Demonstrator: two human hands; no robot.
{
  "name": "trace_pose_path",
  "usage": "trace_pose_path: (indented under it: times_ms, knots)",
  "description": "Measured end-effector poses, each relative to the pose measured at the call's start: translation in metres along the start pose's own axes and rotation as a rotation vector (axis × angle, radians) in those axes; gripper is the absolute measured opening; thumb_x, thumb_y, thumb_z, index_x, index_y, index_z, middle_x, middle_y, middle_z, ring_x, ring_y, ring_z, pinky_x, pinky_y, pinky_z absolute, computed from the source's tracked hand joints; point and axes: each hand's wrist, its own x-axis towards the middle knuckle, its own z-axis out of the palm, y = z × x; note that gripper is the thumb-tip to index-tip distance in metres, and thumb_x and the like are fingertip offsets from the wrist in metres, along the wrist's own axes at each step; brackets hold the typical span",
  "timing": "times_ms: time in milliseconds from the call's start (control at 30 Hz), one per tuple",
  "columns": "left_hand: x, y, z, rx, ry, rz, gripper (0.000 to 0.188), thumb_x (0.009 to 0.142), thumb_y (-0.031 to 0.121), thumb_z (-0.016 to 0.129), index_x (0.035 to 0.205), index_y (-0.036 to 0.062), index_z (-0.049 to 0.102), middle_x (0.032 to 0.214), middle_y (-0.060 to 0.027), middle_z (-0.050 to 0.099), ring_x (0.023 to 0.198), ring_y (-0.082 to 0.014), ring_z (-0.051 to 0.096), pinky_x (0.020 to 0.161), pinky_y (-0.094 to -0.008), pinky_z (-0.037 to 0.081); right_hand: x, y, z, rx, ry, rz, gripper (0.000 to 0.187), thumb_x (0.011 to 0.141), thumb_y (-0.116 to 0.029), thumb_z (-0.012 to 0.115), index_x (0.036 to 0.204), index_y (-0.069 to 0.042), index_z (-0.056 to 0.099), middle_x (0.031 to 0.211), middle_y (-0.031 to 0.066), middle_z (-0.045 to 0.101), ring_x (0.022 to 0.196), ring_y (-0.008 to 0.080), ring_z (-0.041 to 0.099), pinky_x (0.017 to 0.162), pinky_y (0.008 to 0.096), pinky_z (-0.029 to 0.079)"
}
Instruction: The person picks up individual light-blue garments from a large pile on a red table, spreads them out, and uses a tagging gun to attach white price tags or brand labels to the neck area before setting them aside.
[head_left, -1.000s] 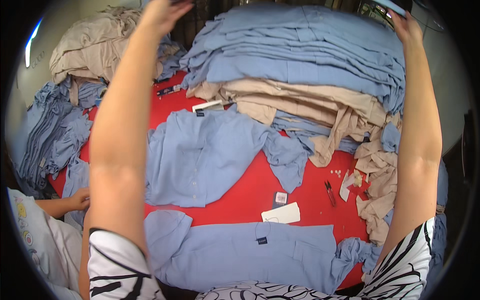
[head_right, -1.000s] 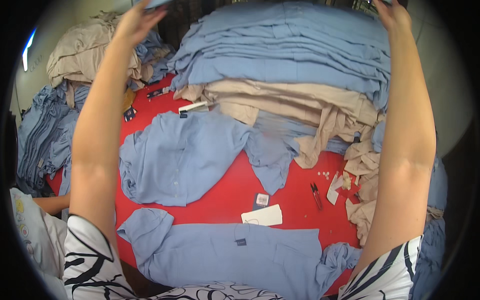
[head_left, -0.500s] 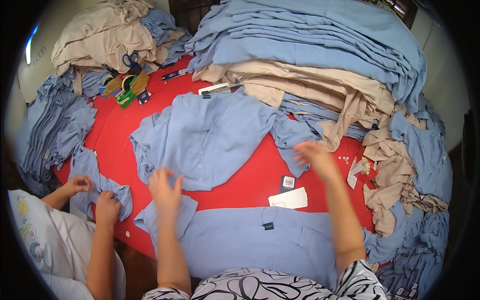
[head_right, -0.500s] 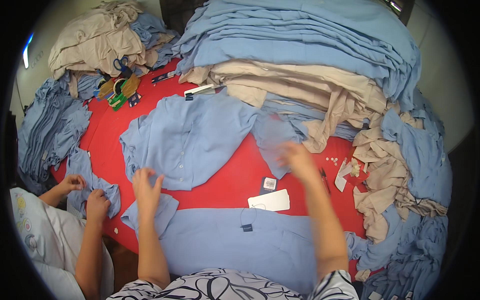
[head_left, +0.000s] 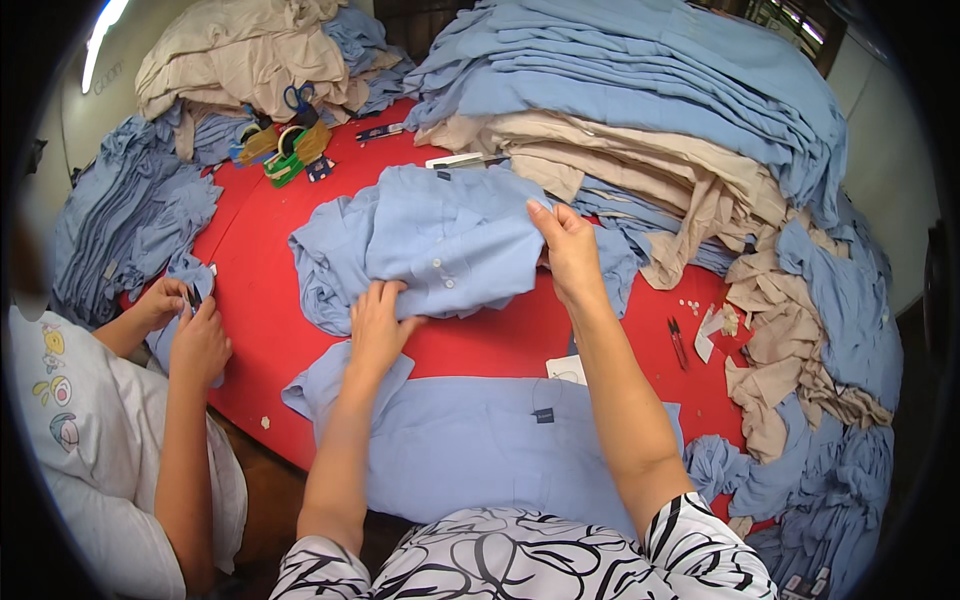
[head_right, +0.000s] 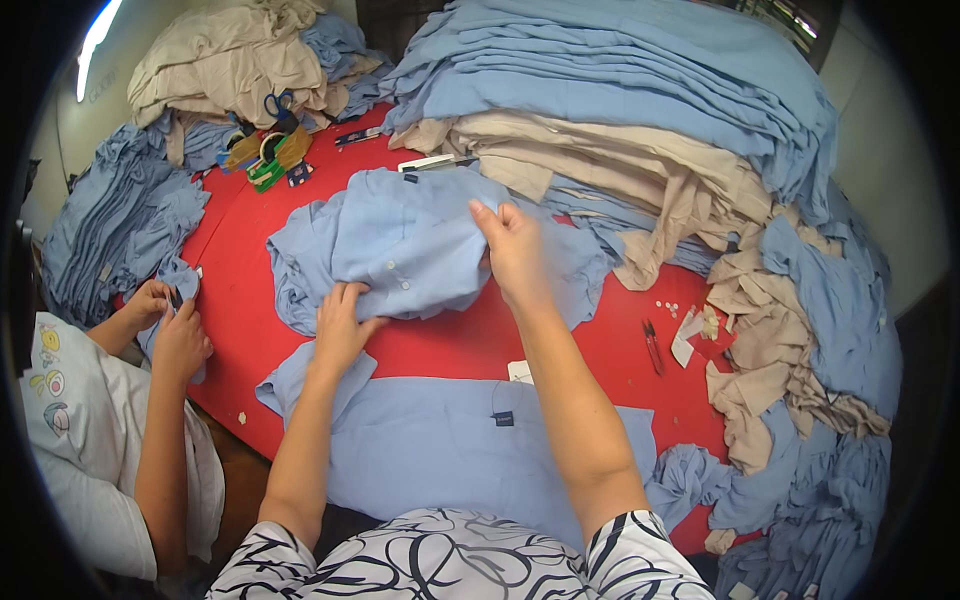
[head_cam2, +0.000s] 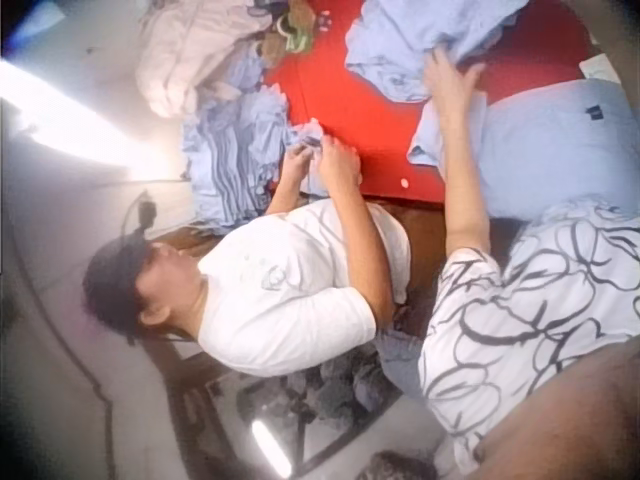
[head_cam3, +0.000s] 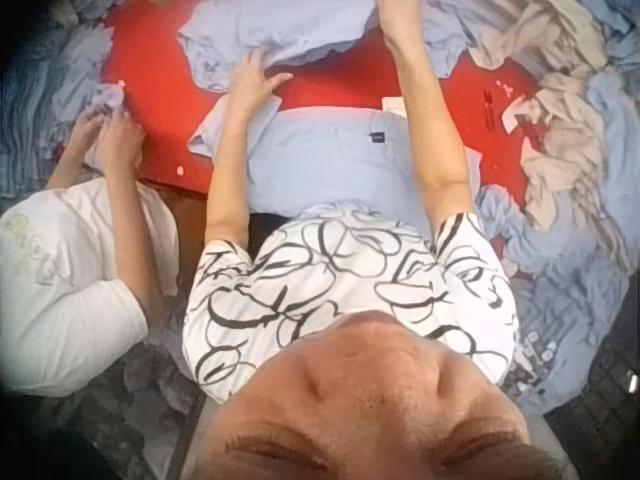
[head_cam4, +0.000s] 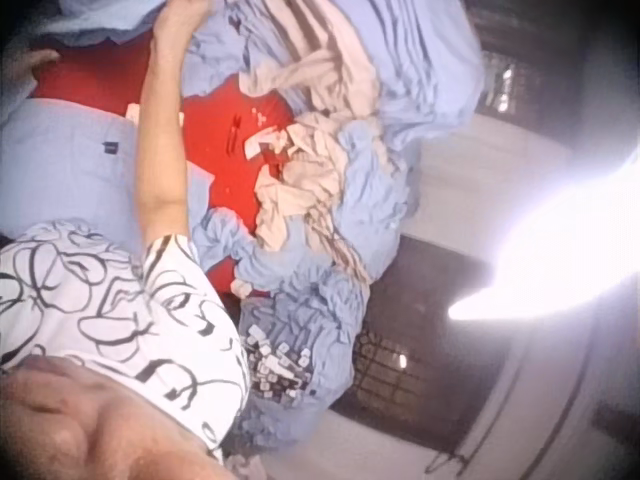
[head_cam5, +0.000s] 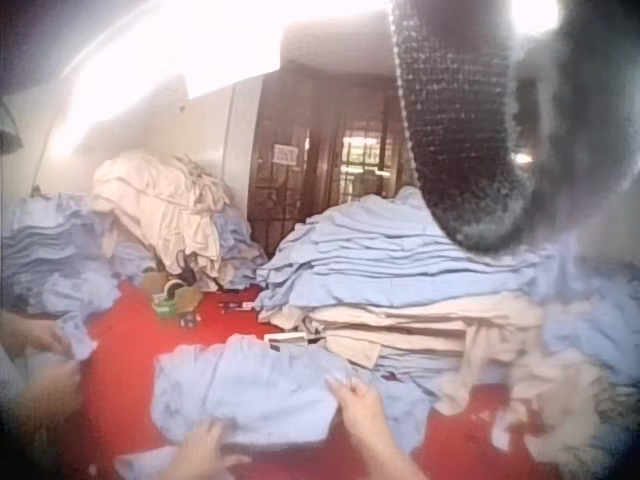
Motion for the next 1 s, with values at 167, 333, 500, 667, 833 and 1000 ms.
trace_pose_path:
  times_ms: [167, 333, 500, 667, 833, 1000]
  knots:
    - [0.043, 0.005, -0.018, -0.166, 0.155, -0.09, 0.022, 0.086, 0.004, 0.056, 0.106, 0.0032, 0.063, 0.1, -0.0166, 0.066, 0.095, -0.031, 0.063, 0.081, -0.039, 0.048, -0.013, 0.001, -0.051, 0.006, 0.16, -0.114, 0.022, 0.101, -0.03, 0.059, 0.088, -0.013, 0.052, 0.084, -0.0011, 0.061, 0.075, 0.0049, 0.056, 0.069, 0.0244, 0.047]
    - [0.076, 0.111, -0.125, -0.586, 0.302, 0.185, 0.014, 0.09, 0.004, 0.054, 0.101, 0.0005, 0.063, 0.078, -0.007, 0.064, 0.068, -0.0101, 0.057, 0.063, -0.0274, 0.046, -0.051, -0.057, -0.004, -0.008, -0.068, -0.303, 0.053, 0.093, -0.028, 0.07, 0.131, -0.007, 0.041, 0.118, 0.0083, 0.064, 0.11, 0.0264, 0.062, 0.095, 0.0411, 0.048]
    - [0.065, 0.188, -0.192, -0.439, 0.352, 0.463, 0.014, 0.085, -0.001, 0.061, 0.097, 0.0003, 0.066, 0.074, -0.0013, 0.064, 0.069, -0.0063, 0.055, 0.065, -0.0227, 0.046, -0.042, -0.011, 0.03, -0.529, 0.108, -0.564, 0.037, 0.09, -0.014, 0.066, 0.123, -0.007, 0.052, 0.122, 0.023, 0.061, 0.104, 0.0414, 0.063, 0.085, 0.042, 0.051]
    - [0.058, 0.15, -0.251, -0.333, 0.573, 0.485, 0.02, 0.083, -0.003, 0.063, 0.103, 0.0003, 0.068, 0.088, -0.0012, 0.067, 0.081, -0.0071, 0.059, 0.074, -0.0202, 0.046, -0.046, -0.085, -0.016, -0.557, 0.273, -0.664, 0.024, 0.081, 0.004, 0.051, 0.102, -0.002, 0.062, 0.091, 0.0196, 0.068, 0.092, 0.0357, 0.066, 0.081, 0.0389, 0.051]
    - [-0.007, 0.134, -0.314, -0.279, 0.393, 0.418, 0.023, 0.072, 0.004, 0.076, 0.092, 0.0009, 0.064, 0.084, -0.0034, 0.063, 0.079, -0.0121, 0.06, 0.074, -0.0249, 0.047, -0.082, -0.193, -0.107, -0.358, 0.121, -0.641, 0.039, 0.073, 0.012, 0.045, 0.099, 0.001, 0.071, 0.093, 0.0088, 0.072, 0.088, 0.0176, 0.066, 0.081, 0.0306, 0.051]
    - [0.032, 0.052, -0.216, -0.054, -0.194, 0.295, 0.021, 0.071, 0.007, 0.076, 0.085, -0.001, 0.063, 0.068, -0.0081, 0.055, 0.065, -0.0193, 0.055, 0.061, -0.0349, 0.04, -0.072, -0.226, -0.194, -1.028, 0.229, -0.513, 0.044, 0.069, 0.004, 0.042, 0.1, 0.002, 0.073, 0.084, 0.0078, 0.07, 0.073, 0.0163, 0.061, 0.071, 0.027, 0.048]
